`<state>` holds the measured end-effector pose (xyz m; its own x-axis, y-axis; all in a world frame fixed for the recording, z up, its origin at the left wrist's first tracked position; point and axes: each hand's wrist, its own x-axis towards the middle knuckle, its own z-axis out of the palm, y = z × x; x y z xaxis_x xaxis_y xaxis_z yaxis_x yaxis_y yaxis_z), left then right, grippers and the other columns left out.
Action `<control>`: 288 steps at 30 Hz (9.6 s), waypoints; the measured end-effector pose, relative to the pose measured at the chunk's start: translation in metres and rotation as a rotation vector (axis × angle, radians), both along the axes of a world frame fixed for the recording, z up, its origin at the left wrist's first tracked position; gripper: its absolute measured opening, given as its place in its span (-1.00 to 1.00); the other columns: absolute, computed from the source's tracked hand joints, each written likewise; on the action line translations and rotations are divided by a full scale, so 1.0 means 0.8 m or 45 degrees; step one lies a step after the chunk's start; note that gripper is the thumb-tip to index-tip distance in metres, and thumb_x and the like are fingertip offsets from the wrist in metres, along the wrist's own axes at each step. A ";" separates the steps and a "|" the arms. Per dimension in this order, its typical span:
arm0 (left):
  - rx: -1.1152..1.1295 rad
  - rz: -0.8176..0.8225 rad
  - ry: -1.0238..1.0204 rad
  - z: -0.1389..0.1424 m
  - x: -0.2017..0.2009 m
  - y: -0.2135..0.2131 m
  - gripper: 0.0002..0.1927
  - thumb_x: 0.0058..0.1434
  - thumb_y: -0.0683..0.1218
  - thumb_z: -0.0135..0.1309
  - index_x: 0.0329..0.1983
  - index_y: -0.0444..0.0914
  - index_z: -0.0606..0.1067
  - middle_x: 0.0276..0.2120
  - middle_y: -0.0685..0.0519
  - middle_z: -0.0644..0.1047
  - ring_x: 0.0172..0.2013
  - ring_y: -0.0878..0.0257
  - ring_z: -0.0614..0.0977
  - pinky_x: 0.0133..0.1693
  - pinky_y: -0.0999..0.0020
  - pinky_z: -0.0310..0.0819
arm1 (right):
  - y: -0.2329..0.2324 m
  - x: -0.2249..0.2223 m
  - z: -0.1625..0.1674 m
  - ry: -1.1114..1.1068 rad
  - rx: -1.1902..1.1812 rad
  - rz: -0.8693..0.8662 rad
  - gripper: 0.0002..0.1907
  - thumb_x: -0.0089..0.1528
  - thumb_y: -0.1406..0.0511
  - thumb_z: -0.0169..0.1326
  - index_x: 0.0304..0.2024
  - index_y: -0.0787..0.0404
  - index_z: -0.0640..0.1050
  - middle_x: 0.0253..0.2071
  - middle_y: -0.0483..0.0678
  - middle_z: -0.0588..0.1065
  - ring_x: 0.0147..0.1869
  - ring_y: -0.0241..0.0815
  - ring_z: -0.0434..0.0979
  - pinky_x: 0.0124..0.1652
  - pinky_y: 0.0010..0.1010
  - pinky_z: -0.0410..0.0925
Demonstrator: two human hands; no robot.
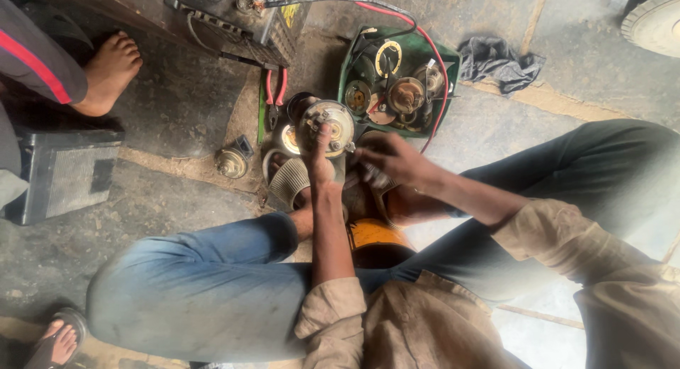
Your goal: The person sits on the floor and uses a wrench to loosen and remove a bolt from a cylindrical mechanical component. They then separate the component into two parts and place the pieces into a green tray.
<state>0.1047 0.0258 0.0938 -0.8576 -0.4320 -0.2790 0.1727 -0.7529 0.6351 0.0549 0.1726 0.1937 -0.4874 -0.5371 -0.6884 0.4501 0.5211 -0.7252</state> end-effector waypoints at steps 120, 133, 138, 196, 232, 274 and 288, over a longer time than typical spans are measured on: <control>-0.887 -0.771 -0.091 0.037 -0.014 -0.015 -0.37 -0.02 0.19 0.35 -0.02 -0.23 0.42 -0.13 -0.02 0.57 -0.03 0.16 0.62 0.11 0.13 0.54 | 0.049 -0.086 -0.020 1.553 0.115 0.566 -0.84 0.23 0.22 0.29 -0.14 0.02 0.66 -0.10 -0.17 0.53 0.06 -0.13 0.33 0.08 -0.16 0.24; -0.952 -0.887 -0.297 0.023 -0.016 -0.006 -0.38 -0.06 0.14 0.34 -0.02 -0.21 0.39 -0.23 -0.01 0.57 -0.24 0.21 0.68 -0.18 0.29 0.68 | 0.042 -0.062 0.011 2.025 0.348 0.710 -0.72 0.10 0.17 0.35 -0.12 -0.12 0.65 -0.01 -0.21 0.50 0.27 -0.06 0.30 0.23 0.12 0.12; -1.032 -0.723 -0.067 0.024 -0.016 -0.013 -0.40 0.05 0.15 0.41 0.00 -0.23 0.42 -0.13 -0.01 0.58 -0.07 0.20 0.64 0.03 0.24 0.56 | 0.049 -0.075 -0.014 1.804 0.218 0.494 -0.75 0.22 0.16 0.28 -0.10 0.06 0.60 -0.02 -0.12 0.51 0.25 0.02 0.31 0.16 0.09 0.13; -0.007 -0.682 0.290 -0.062 0.014 -0.014 -0.38 0.40 0.28 0.22 0.13 -0.33 0.42 0.20 -0.19 0.49 0.23 0.00 0.47 0.38 -0.01 0.23 | 0.028 -0.051 -0.054 -0.444 -0.415 -0.786 -0.33 0.30 -0.18 -0.12 0.12 0.22 0.39 -0.13 0.05 0.57 -0.13 -0.11 0.58 -0.23 -0.25 0.42; -0.144 -0.247 -0.029 0.000 -0.012 -0.015 -0.23 0.02 0.13 0.41 0.23 -0.27 0.41 0.02 -0.05 0.52 0.04 0.11 0.60 0.04 0.20 0.63 | 0.027 -0.045 0.001 0.702 -0.110 0.081 -0.85 0.37 0.42 0.00 -0.05 0.30 0.55 -0.34 0.04 0.63 -0.31 -0.22 0.68 -0.26 -0.40 0.52; -0.454 -0.378 -0.673 -0.036 -0.002 -0.031 0.28 -0.23 0.37 0.32 0.48 -0.25 0.07 0.26 -0.19 0.33 0.27 -0.04 0.41 0.28 0.09 0.32 | 0.035 -0.054 -0.009 0.949 -0.143 0.247 -0.90 0.32 0.41 0.04 -0.18 0.30 0.58 -0.32 0.01 0.63 -0.27 -0.13 0.70 -0.24 -0.31 0.52; -0.518 -0.486 -0.681 -0.021 -0.005 -0.030 0.40 -0.34 0.45 0.33 0.49 -0.22 0.01 0.31 -0.27 0.25 0.35 -0.18 0.32 0.36 -0.12 0.21 | 0.034 -0.064 0.019 2.084 0.446 0.488 -0.75 -0.03 0.42 0.17 -0.28 0.18 0.58 -0.36 -0.02 0.60 -0.23 -0.05 0.65 -0.18 -0.12 0.48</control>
<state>0.1011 0.0021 0.0772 -0.7608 -0.2910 -0.5801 -0.4602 -0.3884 0.7984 0.0033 0.2002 0.2086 -0.6383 -0.7259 0.2562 -0.7649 0.6356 -0.1046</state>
